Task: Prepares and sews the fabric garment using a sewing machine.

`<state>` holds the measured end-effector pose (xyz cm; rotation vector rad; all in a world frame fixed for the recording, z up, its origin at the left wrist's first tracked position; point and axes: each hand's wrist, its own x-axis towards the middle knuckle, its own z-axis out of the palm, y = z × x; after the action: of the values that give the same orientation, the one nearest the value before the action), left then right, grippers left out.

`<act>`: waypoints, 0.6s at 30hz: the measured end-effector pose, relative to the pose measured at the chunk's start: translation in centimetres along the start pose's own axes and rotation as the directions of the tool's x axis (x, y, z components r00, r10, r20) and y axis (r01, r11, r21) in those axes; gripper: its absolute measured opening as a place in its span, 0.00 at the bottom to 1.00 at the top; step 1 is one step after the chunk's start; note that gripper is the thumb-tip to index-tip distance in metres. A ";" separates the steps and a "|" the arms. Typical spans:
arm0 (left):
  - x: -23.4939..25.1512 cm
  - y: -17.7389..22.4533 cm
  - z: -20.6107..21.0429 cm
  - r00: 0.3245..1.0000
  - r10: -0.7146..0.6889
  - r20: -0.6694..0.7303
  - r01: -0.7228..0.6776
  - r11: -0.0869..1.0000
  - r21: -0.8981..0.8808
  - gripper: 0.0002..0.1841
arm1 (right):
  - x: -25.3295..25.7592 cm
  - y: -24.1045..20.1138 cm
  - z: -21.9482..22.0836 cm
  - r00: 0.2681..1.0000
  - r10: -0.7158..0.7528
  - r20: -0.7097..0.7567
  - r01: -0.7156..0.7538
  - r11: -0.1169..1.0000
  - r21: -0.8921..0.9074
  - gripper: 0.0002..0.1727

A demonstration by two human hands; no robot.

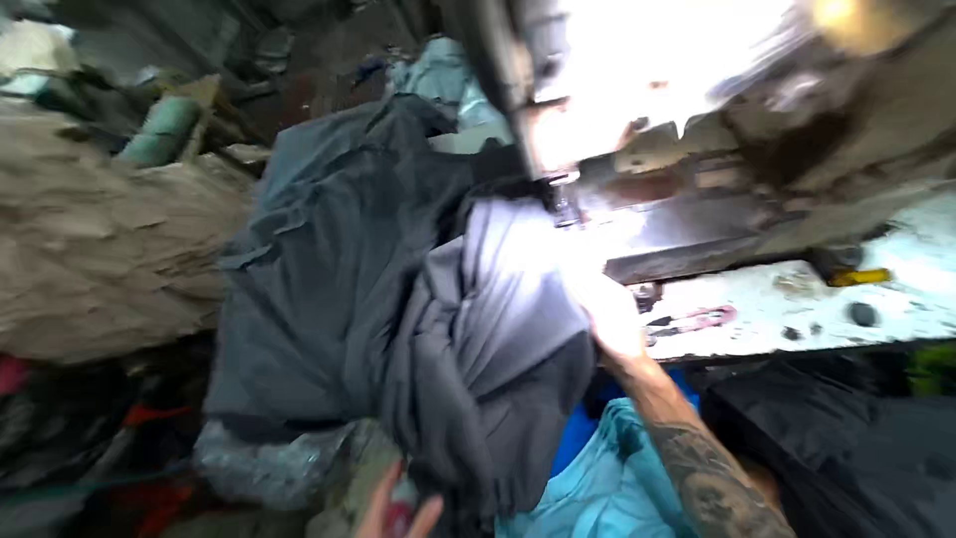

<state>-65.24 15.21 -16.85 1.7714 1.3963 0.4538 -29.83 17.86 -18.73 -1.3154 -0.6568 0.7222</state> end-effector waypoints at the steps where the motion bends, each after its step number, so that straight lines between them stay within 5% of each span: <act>1: 1.8 2.3 -1.9 0.989 0.128 -0.078 -0.118 0.985 0.126 0.42 | -0.2 0.2 0.1 1.000 -0.005 0.007 0.005 1.000 -0.004 0.10; 4: 9.1 8.4 -3.9 0.885 0.387 -0.260 -0.290 0.894 0.343 0.38 | 0.3 0.1 1.1 0.999 0.036 -0.034 -0.034 0.998 0.043 0.09; 7: 15.9 11.4 -2.9 0.975 0.220 -0.024 -0.198 0.917 0.345 0.32 | 0.0 -0.3 1.8 0.995 0.057 -0.087 -0.053 0.997 0.050 0.08; 9: 17.8 12.5 -1.6 0.978 0.189 0.085 -0.206 0.934 0.291 0.15 | -0.3 -0.5 1.9 0.993 0.069 -0.100 -0.066 0.997 0.030 0.07; 12: 15.4 12.4 -5.9 0.935 0.286 -0.209 -0.285 0.958 0.036 0.14 | 0.2 -0.1 1.8 0.998 0.051 -0.038 -0.047 0.992 0.113 0.09; 15: 12.0 9.9 -9.6 0.890 0.151 -0.430 -0.232 0.962 -0.143 0.16 | -0.1 0.6 1.7 0.997 0.069 0.019 -0.072 0.981 0.180 0.11; 18: 10.0 6.1 -8.0 0.971 0.051 -0.235 -0.055 0.998 -0.012 0.17 | -0.6 1.0 1.8 0.998 0.024 0.052 -0.033 0.984 0.178 0.10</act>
<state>-63.87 27.12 -9.32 1.7879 1.5034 0.7227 -31.69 18.62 -19.47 -1.1469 -0.5993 0.8199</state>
